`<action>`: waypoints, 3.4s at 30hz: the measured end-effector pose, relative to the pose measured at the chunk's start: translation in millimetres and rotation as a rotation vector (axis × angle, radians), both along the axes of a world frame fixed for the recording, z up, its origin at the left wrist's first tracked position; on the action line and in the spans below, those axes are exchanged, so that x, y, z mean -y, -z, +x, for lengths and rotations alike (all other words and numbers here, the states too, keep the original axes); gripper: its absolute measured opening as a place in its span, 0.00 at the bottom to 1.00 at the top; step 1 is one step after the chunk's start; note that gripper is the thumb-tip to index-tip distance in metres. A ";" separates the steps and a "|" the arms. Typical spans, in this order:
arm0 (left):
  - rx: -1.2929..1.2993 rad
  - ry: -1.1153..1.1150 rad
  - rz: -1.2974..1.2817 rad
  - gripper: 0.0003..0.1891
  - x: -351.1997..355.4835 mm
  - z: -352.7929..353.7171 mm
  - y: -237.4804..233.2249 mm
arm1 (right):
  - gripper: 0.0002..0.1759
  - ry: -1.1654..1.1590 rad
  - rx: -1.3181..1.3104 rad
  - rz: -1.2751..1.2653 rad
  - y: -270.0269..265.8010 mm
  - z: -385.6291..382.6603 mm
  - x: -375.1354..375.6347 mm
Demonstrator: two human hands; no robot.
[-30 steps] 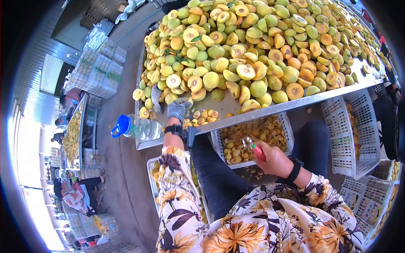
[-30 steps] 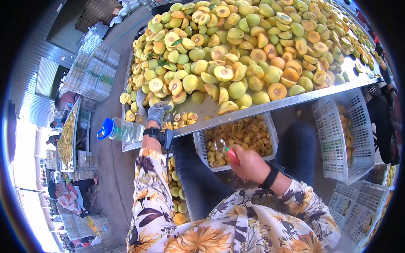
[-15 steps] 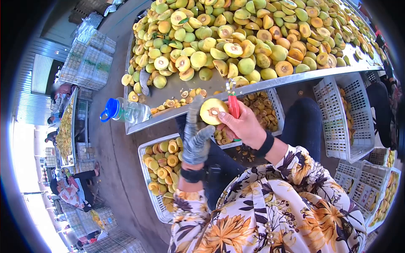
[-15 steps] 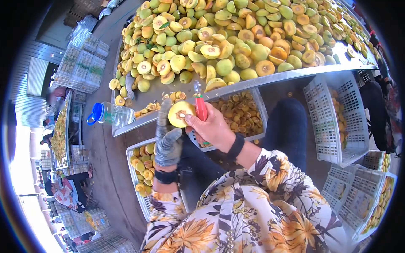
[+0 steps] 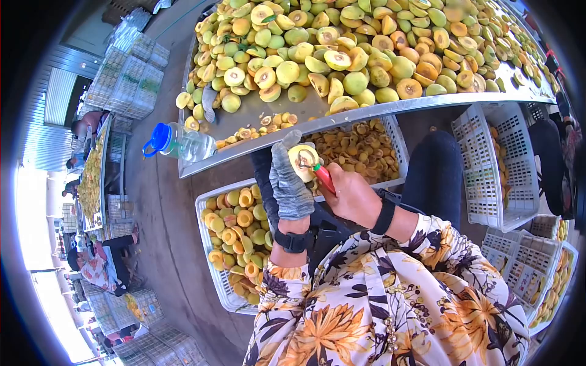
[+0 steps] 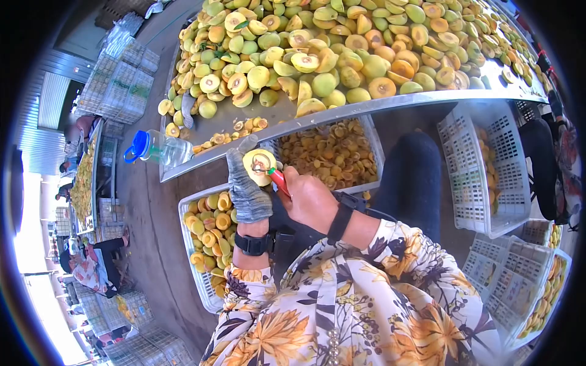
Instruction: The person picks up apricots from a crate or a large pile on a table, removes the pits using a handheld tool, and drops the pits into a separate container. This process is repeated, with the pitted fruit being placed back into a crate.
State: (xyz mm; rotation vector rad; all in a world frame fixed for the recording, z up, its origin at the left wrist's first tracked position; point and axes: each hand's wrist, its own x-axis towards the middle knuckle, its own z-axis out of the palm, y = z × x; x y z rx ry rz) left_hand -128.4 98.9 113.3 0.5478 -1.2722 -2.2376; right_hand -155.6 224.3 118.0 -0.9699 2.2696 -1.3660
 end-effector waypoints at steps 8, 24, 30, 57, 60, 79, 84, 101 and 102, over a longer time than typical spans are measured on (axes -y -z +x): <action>0.123 0.083 -0.075 0.26 6.1 2.9 -7.1 | 0.12 -0.114 -0.096 0.040 1.4 6.5 -11.8; 0.082 0.232 0.358 0.26 16.2 12.4 16.7 | 0.08 -0.238 0.052 -0.064 30.4 1.6 0.3; 0.137 0.029 0.025 0.22 2.6 7.9 8.3 | 0.04 -0.305 0.506 0.011 9.9 5.6 -0.6; 0.982 -0.204 -1.147 0.25 150.7 123.2 18.1 | 0.08 -0.237 -0.347 0.298 88.7 -39.6 -23.4; 0.917 -0.103 -1.436 0.30 155.5 13.5 1.1 | 0.09 -0.153 0.781 0.217 55.3 -32.5 -19.1; 0.352 0.105 -0.951 0.42 63.8 -75.2 -0.2 | 0.17 0.189 0.701 -0.359 13.2 -68.9 -15.0; 0.136 0.088 -1.227 0.42 -6.6 -24.9 4.7 | 0.18 0.118 0.830 -0.458 11.9 -68.7 2.8; 0.182 0.105 0.413 0.25 4.2 15.5 35.2 | 0.13 -0.007 -0.127 0.028 33.0 -25.3 -20.6; 0.141 0.086 0.384 0.25 1.9 12.9 37.7 | 0.14 -0.017 -0.118 0.042 31.6 -19.6 -23.4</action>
